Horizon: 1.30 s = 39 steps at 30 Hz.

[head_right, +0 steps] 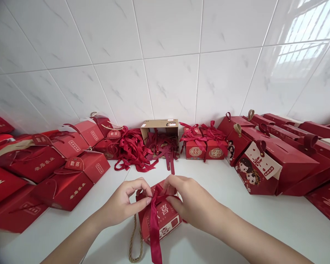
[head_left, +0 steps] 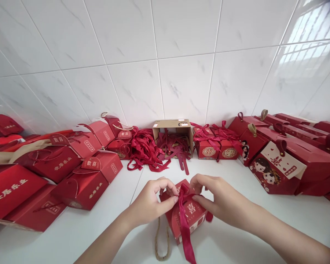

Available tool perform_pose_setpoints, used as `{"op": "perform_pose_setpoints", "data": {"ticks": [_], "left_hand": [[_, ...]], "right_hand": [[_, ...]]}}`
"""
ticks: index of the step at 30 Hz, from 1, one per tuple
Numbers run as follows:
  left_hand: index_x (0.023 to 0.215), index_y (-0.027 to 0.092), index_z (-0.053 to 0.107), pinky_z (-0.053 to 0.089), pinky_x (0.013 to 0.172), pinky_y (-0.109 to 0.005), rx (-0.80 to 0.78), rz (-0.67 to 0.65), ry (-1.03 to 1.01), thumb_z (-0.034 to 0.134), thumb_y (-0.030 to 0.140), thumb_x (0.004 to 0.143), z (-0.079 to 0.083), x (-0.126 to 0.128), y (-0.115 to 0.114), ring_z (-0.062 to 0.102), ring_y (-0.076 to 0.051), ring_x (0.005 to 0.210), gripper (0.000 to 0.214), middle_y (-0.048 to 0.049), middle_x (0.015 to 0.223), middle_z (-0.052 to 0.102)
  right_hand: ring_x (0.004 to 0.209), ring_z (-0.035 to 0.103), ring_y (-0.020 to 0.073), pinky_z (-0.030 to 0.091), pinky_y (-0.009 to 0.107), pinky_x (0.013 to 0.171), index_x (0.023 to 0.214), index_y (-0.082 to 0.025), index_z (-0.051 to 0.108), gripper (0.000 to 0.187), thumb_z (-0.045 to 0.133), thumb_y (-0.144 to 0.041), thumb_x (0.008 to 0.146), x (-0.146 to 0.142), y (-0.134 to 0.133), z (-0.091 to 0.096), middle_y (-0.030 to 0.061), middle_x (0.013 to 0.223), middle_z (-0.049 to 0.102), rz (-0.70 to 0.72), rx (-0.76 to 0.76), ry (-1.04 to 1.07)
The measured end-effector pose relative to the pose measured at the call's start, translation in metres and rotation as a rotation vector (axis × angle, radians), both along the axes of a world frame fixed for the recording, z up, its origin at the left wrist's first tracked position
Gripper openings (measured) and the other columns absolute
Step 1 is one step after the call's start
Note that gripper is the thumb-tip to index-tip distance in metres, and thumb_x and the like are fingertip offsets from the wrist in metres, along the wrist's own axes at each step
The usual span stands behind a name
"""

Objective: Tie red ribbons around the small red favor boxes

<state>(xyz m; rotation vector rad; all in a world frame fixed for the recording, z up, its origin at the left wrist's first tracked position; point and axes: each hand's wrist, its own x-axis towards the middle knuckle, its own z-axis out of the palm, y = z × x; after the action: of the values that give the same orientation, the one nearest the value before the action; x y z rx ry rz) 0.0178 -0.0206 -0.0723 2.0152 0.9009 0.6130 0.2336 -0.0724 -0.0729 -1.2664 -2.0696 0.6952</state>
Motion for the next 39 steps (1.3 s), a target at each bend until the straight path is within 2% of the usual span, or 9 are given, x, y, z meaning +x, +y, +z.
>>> {"op": "perform_pose_setpoints", "data": {"ticks": [4,7,11,15,19,22,26,32,39], "left_hand": [[0.078,0.018,0.064,0.047,0.073,-0.024,-0.017,-0.007,0.004,0.058,0.016,0.077,0.000,0.001,0.002,0.059,-0.014,0.077,0.007,-0.0027,0.085,0.065],[0.080,0.018,0.066,0.047,0.077,-0.025,-0.009,-0.032,0.032,0.058,0.016,0.077,0.001,0.000,0.003,0.060,-0.015,0.081,0.009,-0.0033,0.087,0.065],[0.078,0.019,0.066,0.048,0.076,-0.026,0.016,-0.072,0.043,0.058,0.016,0.076,0.004,-0.001,0.006,0.059,-0.015,0.079,0.008,-0.0023,0.084,0.065],[0.077,0.019,0.066,0.048,0.074,-0.025,0.021,-0.109,0.092,0.055,0.013,0.074,0.005,-0.001,0.010,0.059,-0.015,0.078,0.012,-0.0013,0.082,0.065],[0.081,0.019,0.067,0.048,0.069,-0.023,0.014,-0.140,0.179,0.054,0.014,0.074,0.011,0.001,0.013,0.060,-0.016,0.081,0.015,-0.0024,0.083,0.066],[0.081,0.019,0.067,0.047,0.067,-0.023,0.038,-0.167,0.243,0.054,0.015,0.073,0.020,0.002,0.014,0.059,-0.016,0.076,0.016,-0.0008,0.077,0.064],[0.079,0.021,0.070,0.047,0.071,-0.024,0.055,-0.201,0.238,0.052,0.008,0.070,0.029,0.003,0.017,0.061,-0.016,0.080,0.024,0.0001,0.080,0.069],[0.078,0.023,0.071,0.045,0.073,-0.024,0.100,-0.188,0.308,0.053,0.008,0.070,0.032,0.002,0.025,0.061,-0.016,0.081,0.025,0.0015,0.081,0.068],[0.077,0.023,0.067,0.043,0.074,-0.022,0.110,-0.197,0.376,0.054,0.010,0.073,0.034,-0.001,0.032,0.059,-0.016,0.082,0.019,0.0023,0.082,0.068]], "right_hand": [[0.072,0.054,0.0166,0.042,0.030,0.072,0.085,-0.020,0.056,0.020,0.045,-0.003,0.087,0.007,-0.007,0.012,0.0026,0.078,0.059,0.112,0.247,-0.259],[0.070,0.055,0.0170,0.041,0.028,0.065,0.085,-0.022,0.058,0.004,0.060,-0.020,0.088,0.015,-0.010,0.020,0.0013,0.076,0.060,0.217,0.127,-0.315],[0.070,0.056,0.0145,0.043,0.025,0.061,0.093,-0.022,0.058,0.021,0.064,-0.041,0.087,0.017,-0.001,0.019,0.0002,0.083,0.064,0.142,-0.037,-0.117],[0.073,0.059,0.0136,0.048,0.025,0.067,0.101,-0.020,0.059,0.018,0.061,-0.033,0.089,0.005,0.015,0.009,0.0016,0.089,0.066,0.191,-0.092,0.084],[0.071,0.060,0.0125,0.049,0.024,0.066,0.095,-0.019,0.060,0.009,0.056,-0.015,0.088,-0.002,0.023,0.002,0.0005,0.084,0.067,0.215,-0.063,0.113],[0.080,0.062,0.0134,0.050,0.025,0.072,0.103,-0.021,0.063,0.025,0.049,-0.007,0.089,0.000,0.024,0.000,0.0028,0.094,0.066,0.319,0.039,0.048],[0.089,0.061,0.0160,0.049,0.026,0.074,0.122,-0.030,0.062,0.044,0.045,-0.005,0.091,0.005,0.022,-0.005,0.0065,0.106,0.061,0.415,0.177,-0.142],[0.086,0.057,0.0182,0.048,0.028,0.074,0.121,-0.030,0.065,0.038,0.051,-0.010,0.091,0.003,0.022,-0.012,0.0075,0.094,0.059,0.461,0.359,-0.271],[0.084,0.056,0.0186,0.047,0.027,0.072,0.118,-0.029,0.067,0.035,0.057,-0.012,0.089,0.004,0.024,-0.010,0.0073,0.095,0.059,0.475,0.325,-0.305]]}}
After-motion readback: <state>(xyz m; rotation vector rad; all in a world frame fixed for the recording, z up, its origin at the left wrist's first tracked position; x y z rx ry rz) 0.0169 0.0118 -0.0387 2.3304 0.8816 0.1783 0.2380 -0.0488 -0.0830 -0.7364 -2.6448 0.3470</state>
